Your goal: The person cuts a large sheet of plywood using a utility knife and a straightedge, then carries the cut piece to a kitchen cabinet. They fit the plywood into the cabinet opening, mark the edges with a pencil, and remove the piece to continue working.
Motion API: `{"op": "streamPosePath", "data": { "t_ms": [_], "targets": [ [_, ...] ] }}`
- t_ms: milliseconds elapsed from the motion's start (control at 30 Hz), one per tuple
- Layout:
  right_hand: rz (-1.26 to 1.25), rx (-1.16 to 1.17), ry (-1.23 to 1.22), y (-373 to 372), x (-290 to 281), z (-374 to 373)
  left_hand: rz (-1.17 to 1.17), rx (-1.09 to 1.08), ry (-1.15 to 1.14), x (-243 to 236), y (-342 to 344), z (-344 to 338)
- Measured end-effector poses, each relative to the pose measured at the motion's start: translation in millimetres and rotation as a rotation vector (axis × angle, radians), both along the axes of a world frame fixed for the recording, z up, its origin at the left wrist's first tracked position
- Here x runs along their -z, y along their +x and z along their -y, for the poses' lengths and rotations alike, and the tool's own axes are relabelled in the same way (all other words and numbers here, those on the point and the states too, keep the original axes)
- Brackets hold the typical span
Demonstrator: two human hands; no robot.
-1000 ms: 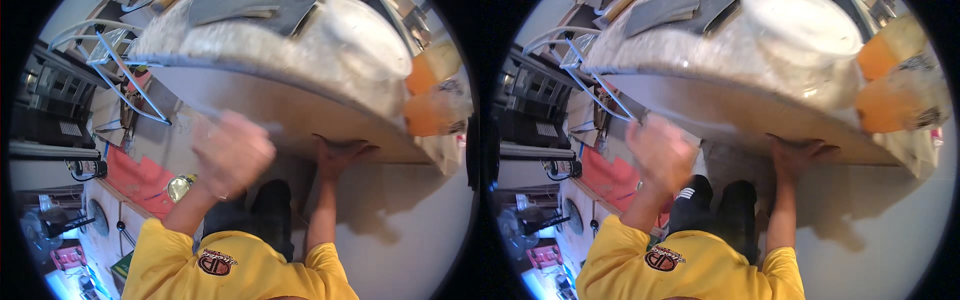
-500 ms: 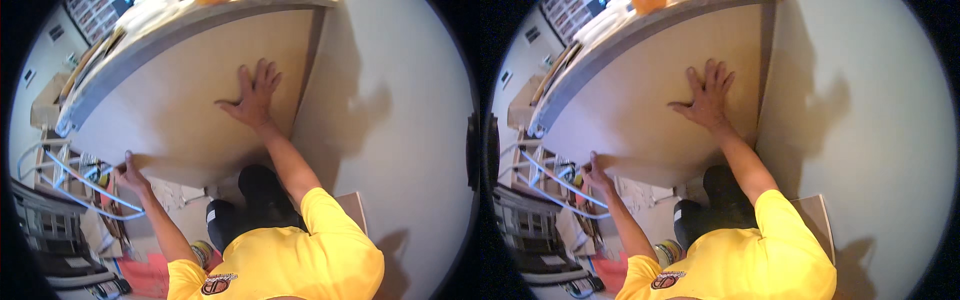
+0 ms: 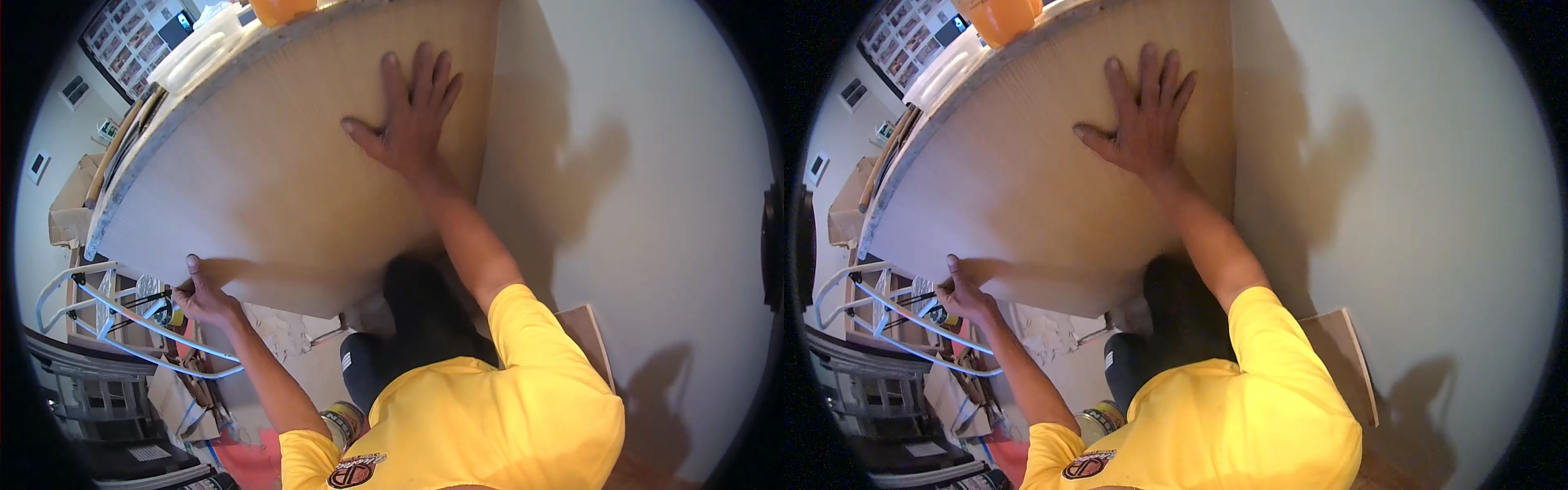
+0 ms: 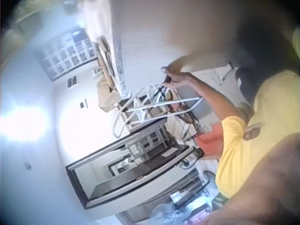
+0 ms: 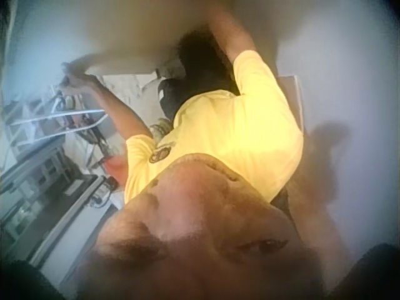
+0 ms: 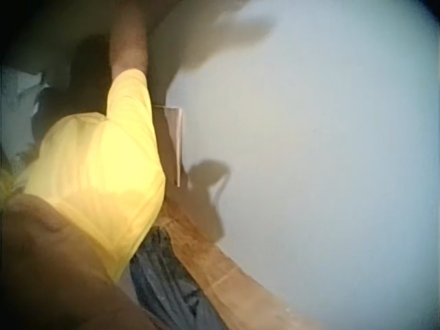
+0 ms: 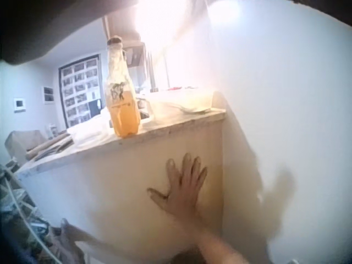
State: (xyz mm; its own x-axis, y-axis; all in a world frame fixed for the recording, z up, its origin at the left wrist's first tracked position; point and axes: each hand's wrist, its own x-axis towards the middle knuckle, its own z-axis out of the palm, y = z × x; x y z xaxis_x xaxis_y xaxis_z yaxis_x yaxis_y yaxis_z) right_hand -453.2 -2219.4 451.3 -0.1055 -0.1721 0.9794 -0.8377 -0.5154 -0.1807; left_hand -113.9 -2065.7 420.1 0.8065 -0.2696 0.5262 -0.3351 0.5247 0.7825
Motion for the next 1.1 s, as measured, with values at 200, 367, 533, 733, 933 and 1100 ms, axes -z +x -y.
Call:
{"op": "streamPosePath", "data": {
  "t_ms": [200, 367, 533, 733, 933, 1100],
  "targets": [
    [-0.012, 0.040, -0.024, -7, 5, 3, 0.062, -0.067, 0.034, 4, -4, 2],
    [-0.016, 0.035, -0.037, -14, 3, 6, 0.026, -0.071, 0.025, 16, 7, 7],
    [0.029, -0.018, 0.039, -21, -5, -8, 0.032, -0.100, 0.065, 8, -10, 8],
    [0.134, -0.088, 0.045, -5, -1, 5, 0.171, -0.251, 0.132, 12, 13, -2],
    [0.055, 0.022, -0.001, -35, 2, 10, 0.145, -0.334, 0.087, 9, -16, 21],
    [0.010, 0.061, -0.062, -9, -11, 15, 0.141, -0.287, 0.073, 8, 8, 5]
  ]
}}
